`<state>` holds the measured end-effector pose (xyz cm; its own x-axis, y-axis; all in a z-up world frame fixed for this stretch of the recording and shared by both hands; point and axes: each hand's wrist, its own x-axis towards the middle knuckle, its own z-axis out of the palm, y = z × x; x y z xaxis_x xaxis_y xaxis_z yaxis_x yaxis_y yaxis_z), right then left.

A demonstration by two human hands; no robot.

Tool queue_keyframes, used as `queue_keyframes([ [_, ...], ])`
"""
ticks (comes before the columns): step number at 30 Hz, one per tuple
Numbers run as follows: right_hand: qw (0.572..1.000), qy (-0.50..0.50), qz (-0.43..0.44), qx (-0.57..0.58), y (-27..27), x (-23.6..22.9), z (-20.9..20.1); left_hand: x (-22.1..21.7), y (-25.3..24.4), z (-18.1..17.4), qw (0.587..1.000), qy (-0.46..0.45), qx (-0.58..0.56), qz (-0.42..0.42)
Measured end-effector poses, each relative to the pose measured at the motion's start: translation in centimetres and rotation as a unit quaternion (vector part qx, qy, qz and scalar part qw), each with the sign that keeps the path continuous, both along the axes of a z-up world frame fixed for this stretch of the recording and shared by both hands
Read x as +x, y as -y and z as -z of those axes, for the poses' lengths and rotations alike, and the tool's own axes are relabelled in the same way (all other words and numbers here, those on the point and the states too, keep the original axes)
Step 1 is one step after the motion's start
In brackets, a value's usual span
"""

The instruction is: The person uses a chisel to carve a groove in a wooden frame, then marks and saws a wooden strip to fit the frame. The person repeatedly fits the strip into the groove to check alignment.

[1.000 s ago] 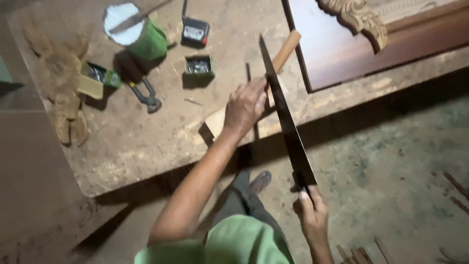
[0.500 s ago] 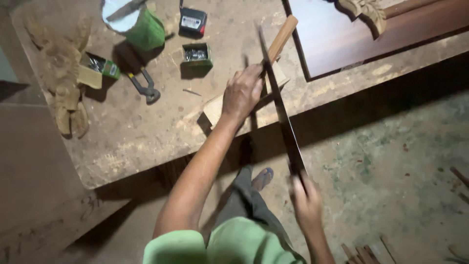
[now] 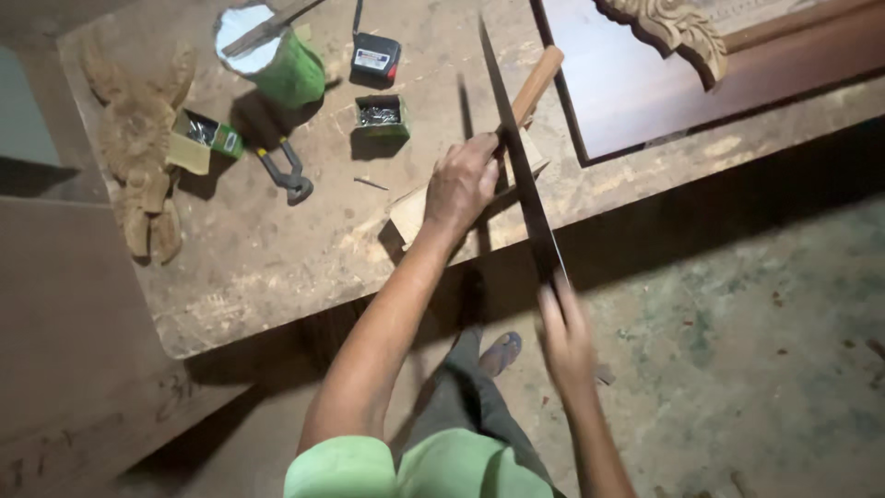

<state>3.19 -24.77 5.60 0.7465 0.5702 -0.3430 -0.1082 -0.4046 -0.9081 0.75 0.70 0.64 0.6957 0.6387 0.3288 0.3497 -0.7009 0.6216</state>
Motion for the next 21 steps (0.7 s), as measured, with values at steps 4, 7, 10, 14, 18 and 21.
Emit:
queue_keyframes([
  [4,0.997,-0.057,0.015,-0.055,15.5,-6.0,-2.7,-1.4,1.7,0.4,1.000,0.010,-0.019,0.004],
  [7,0.997,-0.054,0.038,-0.041,9.8,-3.5,-0.6,-1.0,1.0,0.2,0.999,0.008,-0.038,-0.007],
  [10,0.976,0.159,-0.061,0.138,-4.6,2.2,1.8,-0.7,0.9,0.3,1.000,0.002,0.025,-0.011],
  [14,0.982,0.129,-0.078,0.114,-7.8,3.1,1.4,-1.5,2.4,0.9,0.998,-0.060,-0.024,-0.022],
  [18,0.997,-0.074,0.011,0.031,9.6,-3.1,-1.5,-1.6,1.5,0.9,0.999,0.012,-0.028,-0.017],
  [21,0.994,-0.104,0.019,-0.020,15.8,-5.1,-2.3,-1.0,1.0,0.8,0.999,0.016,-0.037,-0.011],
])
